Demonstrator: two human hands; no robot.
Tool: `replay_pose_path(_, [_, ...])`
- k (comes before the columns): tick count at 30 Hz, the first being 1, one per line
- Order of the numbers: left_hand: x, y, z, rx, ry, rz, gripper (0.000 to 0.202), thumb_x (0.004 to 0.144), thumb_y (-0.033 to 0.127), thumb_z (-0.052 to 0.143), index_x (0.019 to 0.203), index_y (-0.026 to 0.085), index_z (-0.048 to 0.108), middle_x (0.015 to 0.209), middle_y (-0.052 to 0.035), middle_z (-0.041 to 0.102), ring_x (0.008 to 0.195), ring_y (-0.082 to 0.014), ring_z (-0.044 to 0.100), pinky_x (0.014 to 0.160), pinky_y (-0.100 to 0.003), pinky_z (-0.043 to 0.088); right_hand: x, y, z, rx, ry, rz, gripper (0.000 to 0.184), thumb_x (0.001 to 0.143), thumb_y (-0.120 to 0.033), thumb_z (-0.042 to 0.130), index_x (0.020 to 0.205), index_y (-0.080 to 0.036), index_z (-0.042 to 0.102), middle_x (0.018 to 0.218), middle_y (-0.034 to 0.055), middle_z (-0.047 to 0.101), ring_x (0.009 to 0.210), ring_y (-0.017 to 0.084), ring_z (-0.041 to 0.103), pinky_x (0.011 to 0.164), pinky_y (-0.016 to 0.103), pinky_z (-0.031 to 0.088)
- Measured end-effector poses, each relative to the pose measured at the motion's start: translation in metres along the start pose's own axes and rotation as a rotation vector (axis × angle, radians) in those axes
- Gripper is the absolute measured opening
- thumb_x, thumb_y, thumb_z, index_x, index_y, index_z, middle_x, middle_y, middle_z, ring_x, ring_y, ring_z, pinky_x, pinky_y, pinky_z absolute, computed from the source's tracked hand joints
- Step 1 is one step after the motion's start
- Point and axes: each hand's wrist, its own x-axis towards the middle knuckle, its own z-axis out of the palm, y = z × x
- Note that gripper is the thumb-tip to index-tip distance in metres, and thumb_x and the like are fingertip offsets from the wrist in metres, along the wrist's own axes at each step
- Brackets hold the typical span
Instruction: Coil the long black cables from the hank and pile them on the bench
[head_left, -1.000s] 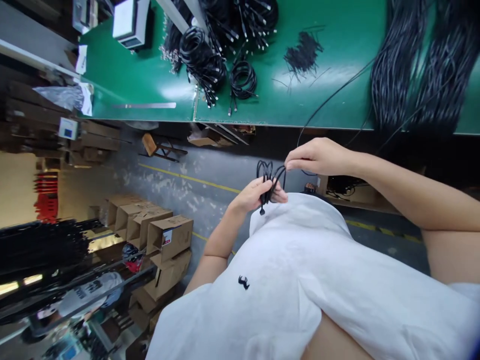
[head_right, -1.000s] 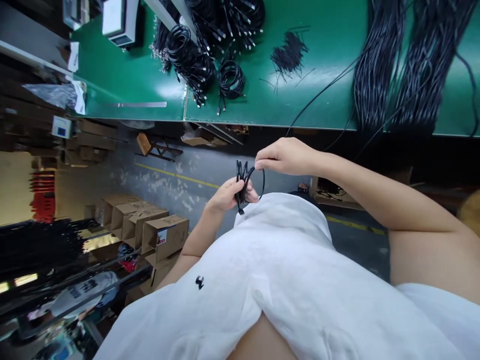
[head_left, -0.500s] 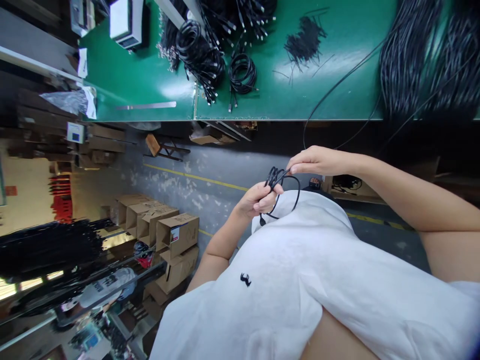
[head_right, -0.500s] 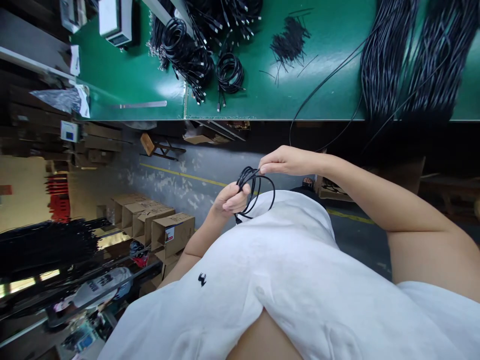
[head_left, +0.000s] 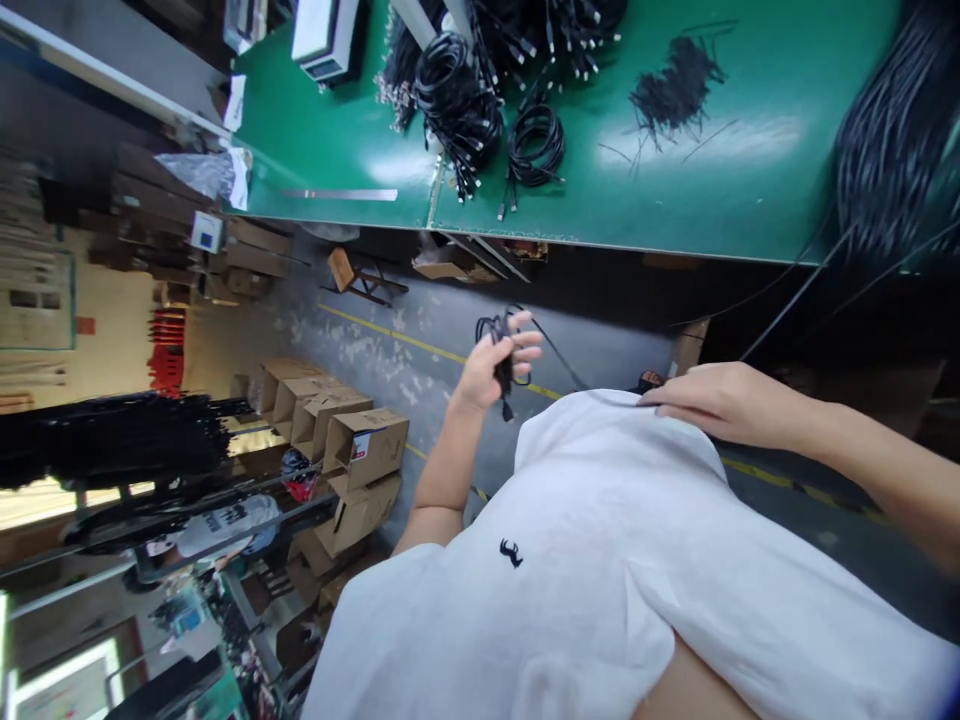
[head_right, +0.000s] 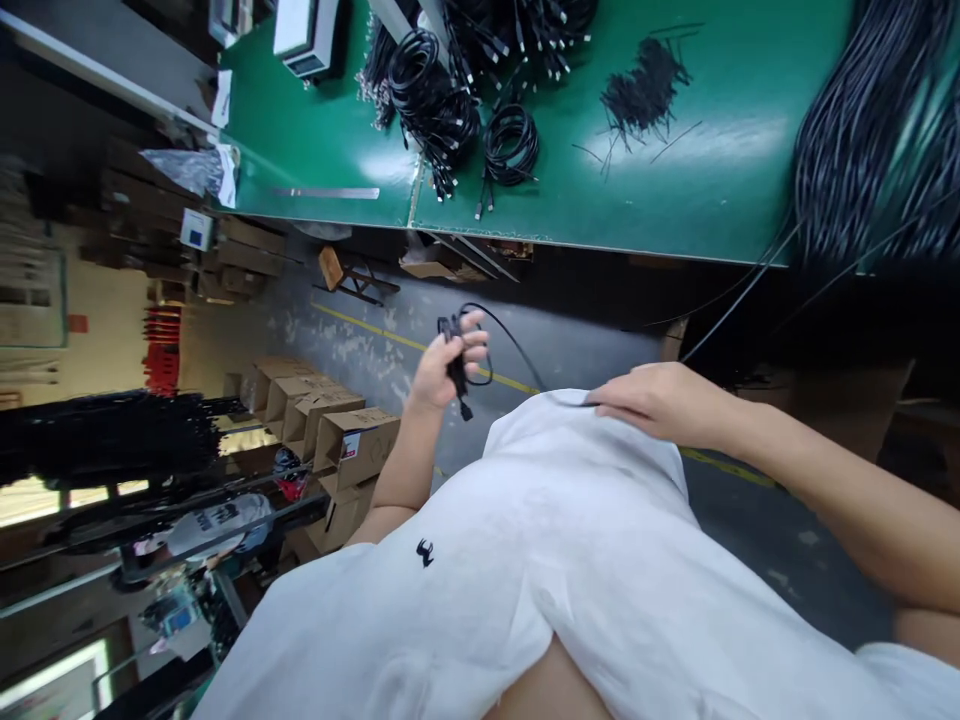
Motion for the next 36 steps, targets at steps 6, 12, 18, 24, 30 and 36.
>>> replay_pose_path(6, [0.000,-0.046,0.038,0.128,-0.399,-0.324,0.044,0.070,0.037,0.082,0.100,0.009,0.067,0.081,-0.0119,0.073,0.076,-0.0219,0.073,0.073,-0.032,0.059,0.069,-0.032,-0.031,0.028,0.080,-0.042,0.040,0.100,-0.044,0.040,0.095,-0.020,0.071,0.085,0.0034,0.071,0.073,0.015,0.062,0.065,0.025,0.040])
replay_pose_path(12, [-0.020,-0.029,0.037,-0.061,-0.391,-0.254,0.031,0.073,0.043,0.076,0.083,0.015,0.069,0.036,0.0107,0.030,0.027,-0.0029,0.018,0.027,-0.016,0.018,0.032,0.067,-0.035,0.153,0.128,0.229,0.049,0.099,-0.052,0.035,0.092,-0.015,0.066,0.096,0.0089,0.071,0.090,0.016,0.062,0.085,0.025,0.044])
replay_pose_path(18, [-0.015,0.004,0.003,-0.201,0.088,0.174,0.026,0.093,0.025,0.053,0.116,0.025,0.064,0.062,0.0073,0.061,0.032,0.0016,0.024,0.033,-0.011,0.020,-0.033,0.085,0.015,-0.046,0.116,0.237,0.047,0.099,-0.048,0.038,0.076,-0.018,0.067,0.080,0.0101,0.070,0.068,0.019,0.060,0.066,0.030,0.041])
replay_pose_path(24, [0.008,-0.034,0.018,0.171,-0.122,-0.110,0.040,0.076,0.036,0.078,0.105,0.012,0.065,0.095,-0.0125,0.075,0.086,-0.0185,0.072,0.074,-0.026,0.056,0.018,-0.019,0.018,-0.010,-0.053,-0.047,0.046,0.101,-0.047,0.034,0.087,-0.020,0.069,0.073,0.0031,0.066,0.065,0.014,0.057,0.063,0.026,0.036])
replay_pose_path(30, [-0.010,-0.057,0.041,0.207,-0.501,-0.387,0.043,0.075,0.047,0.077,0.095,0.010,0.066,0.052,0.0003,0.058,0.042,-0.0092,0.053,0.046,-0.021,0.047,0.059,-0.005,-0.029,0.215,-0.076,0.084,0.044,0.095,-0.053,0.043,0.079,-0.018,0.064,0.073,0.0013,0.062,0.067,0.013,0.053,0.064,0.025,0.034])
replay_pose_path(36, [-0.029,-0.022,-0.003,-0.105,-0.242,-0.037,0.037,0.083,0.054,0.061,0.068,0.020,0.063,0.029,0.0147,0.002,0.020,-0.0025,0.002,0.025,-0.014,0.012,-0.012,0.080,-0.033,0.322,0.195,0.464,0.036,0.092,-0.048,0.048,0.078,-0.017,0.059,0.076,0.0064,0.060,0.074,0.014,0.050,0.078,0.029,0.038])
